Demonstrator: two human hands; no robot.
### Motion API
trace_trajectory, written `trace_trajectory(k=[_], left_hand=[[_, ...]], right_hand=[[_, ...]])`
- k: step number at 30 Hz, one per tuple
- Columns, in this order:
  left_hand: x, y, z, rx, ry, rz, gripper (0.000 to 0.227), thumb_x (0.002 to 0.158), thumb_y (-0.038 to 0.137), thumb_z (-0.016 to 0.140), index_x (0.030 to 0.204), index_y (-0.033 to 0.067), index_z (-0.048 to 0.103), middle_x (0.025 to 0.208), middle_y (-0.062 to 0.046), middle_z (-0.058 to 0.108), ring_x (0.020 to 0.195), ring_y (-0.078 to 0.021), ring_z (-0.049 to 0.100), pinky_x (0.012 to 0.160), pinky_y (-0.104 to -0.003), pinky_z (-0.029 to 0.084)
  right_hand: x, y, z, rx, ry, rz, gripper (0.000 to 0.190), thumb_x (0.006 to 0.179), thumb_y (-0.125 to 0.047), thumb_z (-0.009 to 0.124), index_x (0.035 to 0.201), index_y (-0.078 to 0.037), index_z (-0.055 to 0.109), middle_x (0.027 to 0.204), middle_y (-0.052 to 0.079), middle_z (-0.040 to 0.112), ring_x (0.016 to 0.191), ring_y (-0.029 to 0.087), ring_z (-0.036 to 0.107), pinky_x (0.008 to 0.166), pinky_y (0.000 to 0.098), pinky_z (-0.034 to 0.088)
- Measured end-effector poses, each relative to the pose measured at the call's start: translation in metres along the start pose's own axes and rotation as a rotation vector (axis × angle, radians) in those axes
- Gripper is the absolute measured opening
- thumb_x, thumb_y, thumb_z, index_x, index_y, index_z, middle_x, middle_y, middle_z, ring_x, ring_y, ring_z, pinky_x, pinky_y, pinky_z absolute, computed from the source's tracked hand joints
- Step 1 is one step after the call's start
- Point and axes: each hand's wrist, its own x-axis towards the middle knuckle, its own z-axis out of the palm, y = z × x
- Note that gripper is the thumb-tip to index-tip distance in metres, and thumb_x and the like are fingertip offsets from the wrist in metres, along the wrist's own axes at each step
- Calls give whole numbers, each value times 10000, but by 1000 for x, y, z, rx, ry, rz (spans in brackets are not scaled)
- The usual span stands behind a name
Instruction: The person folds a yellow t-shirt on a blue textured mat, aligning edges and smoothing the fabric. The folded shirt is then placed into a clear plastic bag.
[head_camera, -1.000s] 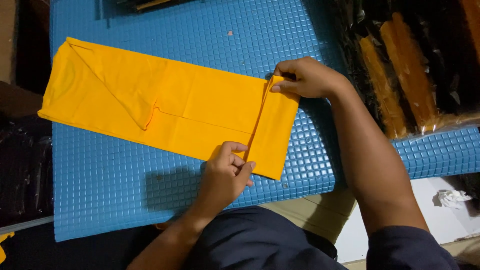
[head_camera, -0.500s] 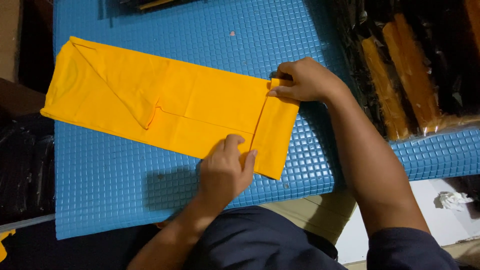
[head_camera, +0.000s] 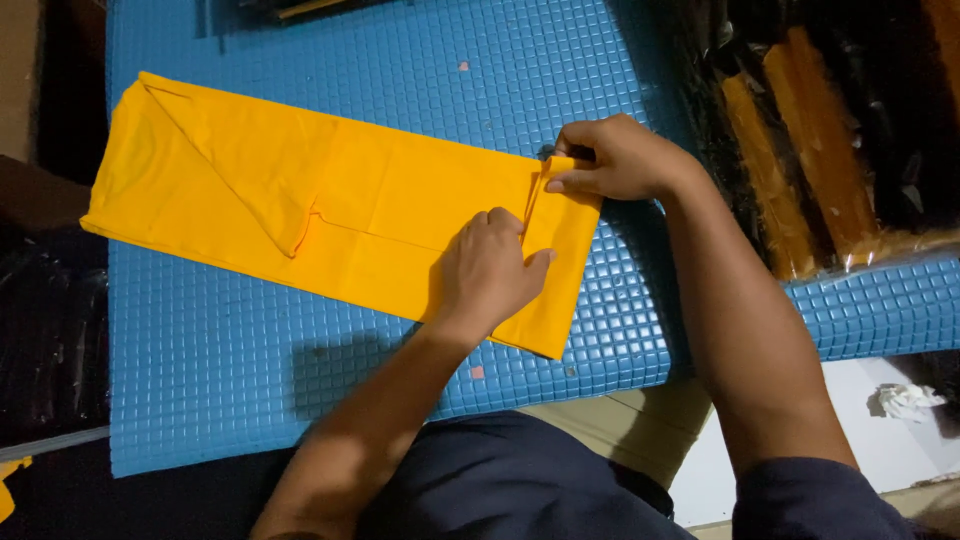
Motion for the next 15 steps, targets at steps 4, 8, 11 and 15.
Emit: trace_trajectory(k=[4, 8, 11, 15], left_hand=[[2, 4, -3, 1, -26, -17, 438, 892, 291, 706, 1162, -48, 639, 951, -216, 646, 961, -386, 702, 737, -463, 590], [4, 5, -4, -10, -31, -32, 398, 893, 277, 715, 1122, -42, 651, 922, -205, 641, 933, -378, 701, 723, -449, 585], [4, 6, -3, -13, -44, -56, 390, 893, 277, 719, 1109, -42, 660, 916, -207, 644, 927, -376, 703, 725, -442, 586], [6, 5, -3, -27, -45, -49, 370, 891, 268, 726, 1078, -44, 659, 878, -207, 642, 891, -379, 706, 711, -441, 572]], right_hand=[[-2, 6, -2, 90, -15, -8, 189, 896, -107, 792, 1029, 16, 738, 904, 235, 734, 837, 445, 715, 773, 518, 577], [-2, 12, -3, 168, -21, -43, 184, 905, -105, 787, 1024, 21, 727, 911, 235, 733, 843, 434, 715, 774, 521, 577], [-3, 15, -3, 212, -32, -54, 171, 909, -84, 782, 1024, 27, 723, 916, 243, 727, 851, 437, 713, 785, 530, 579], [-7, 16, -7, 259, -59, -69, 149, 927, -73, 764, 1013, 32, 703, 937, 237, 723, 872, 439, 706, 810, 546, 573]])
